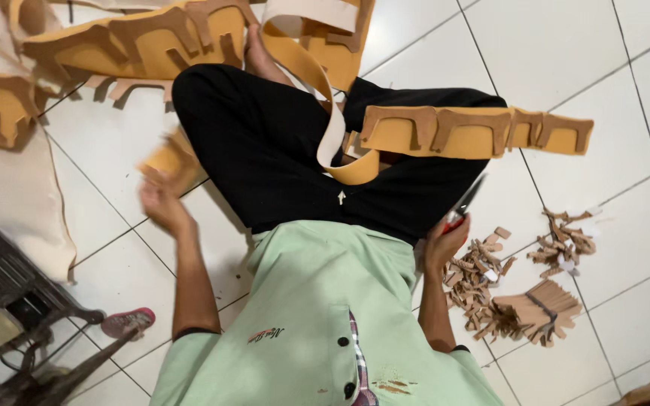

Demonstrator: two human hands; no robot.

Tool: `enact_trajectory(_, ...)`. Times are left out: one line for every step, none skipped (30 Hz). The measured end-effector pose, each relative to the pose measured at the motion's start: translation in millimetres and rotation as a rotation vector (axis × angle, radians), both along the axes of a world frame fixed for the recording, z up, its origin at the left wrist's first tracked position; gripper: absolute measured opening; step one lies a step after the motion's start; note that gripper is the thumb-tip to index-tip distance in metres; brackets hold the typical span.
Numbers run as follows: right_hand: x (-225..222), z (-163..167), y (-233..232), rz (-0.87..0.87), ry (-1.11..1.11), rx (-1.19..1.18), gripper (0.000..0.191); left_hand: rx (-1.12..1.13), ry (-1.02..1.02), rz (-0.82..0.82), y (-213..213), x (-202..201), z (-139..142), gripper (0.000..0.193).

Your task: The person sews a long strip of tan material using a sewing machine, then cuts the stitched strip into individual pieces with scissors while sitting on the floor.

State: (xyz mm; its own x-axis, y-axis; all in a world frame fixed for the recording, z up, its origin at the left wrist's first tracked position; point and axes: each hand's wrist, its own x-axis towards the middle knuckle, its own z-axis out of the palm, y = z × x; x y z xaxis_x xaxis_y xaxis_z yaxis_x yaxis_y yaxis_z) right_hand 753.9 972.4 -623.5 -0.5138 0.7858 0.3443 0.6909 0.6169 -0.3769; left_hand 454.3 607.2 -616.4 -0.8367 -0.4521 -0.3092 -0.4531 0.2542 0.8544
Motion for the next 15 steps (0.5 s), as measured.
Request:
enact_trajectory(0.9, -5.2, -4.6, -0.058, -0.004, -0.081, 0.053, -0.261, -0.202, -0.090, -1.2, 21.1, -9.3, 0.060)
enact_trajectory(-0.5, -9.0, -9.5, -0.116, -0.009, -0.164, 0.053, -0.366, -0.128, -0.199, -0.1, 42.0, -18.0, 0.067)
enact_trajectory(-1.9, -12.6, -12.7, -0.174, -0.014, -0.250, 0.054, -0.471, -0.054, -0.314, 2.4, 60.4, -25.6, 0.077)
enact_trajectory(-3.9, -15.8, -13.8, -0.183, -0.022, -0.205, 0.056, -0.605, 0.021, -0.380, 3.2, 72.2, -31.5, 0.069)
enact_trajectory(-5.7, -17.9, -14.0, -0.197, -0.031, -0.158, 0.058, -0.738, 0.096, -0.451, 6.2, 81.5, -35.6, 0.060)
enact_trajectory(-8.2, -18.9, -12.5, -0.213, -0.044, -0.112, 0.061, -0.871, 0.169, -0.524, 7.6, 86.4, -38.4, 0.053)
enact_trajectory(-9.7, -19.9, -11.8, -0.212, -0.051, -0.102, 0.062, -0.844, 0.166, -0.528, 5.5, 89.1, -40.8, 0.050)
enact_trajectory(-10.7, -20.4, -9.0, -0.208, -0.063, -0.085, 0.063, -0.809, 0.158, -0.531, 5.1, 89.5, -43.7, 0.048)
enact_trajectory(-11.8, -21.4, -8.3, -0.197, -0.067, -0.078, 0.064, -0.785, 0.153, -0.525, 2.0, 87.7, -46.5, 0.046)
enact_trajectory(-11.9, -22.2, -6.1, -0.185, -0.108, -0.065, 0.065, -0.672, 0.148, -0.462, -0.1, 85.1, -47.1, 0.047)
enact_trajectory(-10.9, -23.4, -5.6, -0.182, -0.134, -0.057, 0.064, -0.553, 0.139, -0.410, -1.0, 83.5, -47.9, 0.050)
enact_trajectory(-9.8, -25.0, -4.8, -0.179, -0.127, -0.062, 0.064, -0.435, 0.130, -0.357, -2.6, 83.0, -48.5, 0.052)
enact_trajectory(-8.1, -26.7, -5.3, -0.179, -0.129, -0.066, 0.064, -0.484, 0.185, -0.384, -3.1, 83.4, -49.3, 0.056)
enact_trajectory(-6.6, -28.6, -6.3, -0.185, -0.123, -0.066, 0.063, -0.514, 0.230, -0.401, -3.5, 85.4, -50.5, 0.057)
enact_trajectory(-4.2, -30.3, -8.0, -0.188, -0.114, -0.064, 0.063, -0.546, 0.274, -0.433, -4.8, 88.6, -51.7, 0.057)
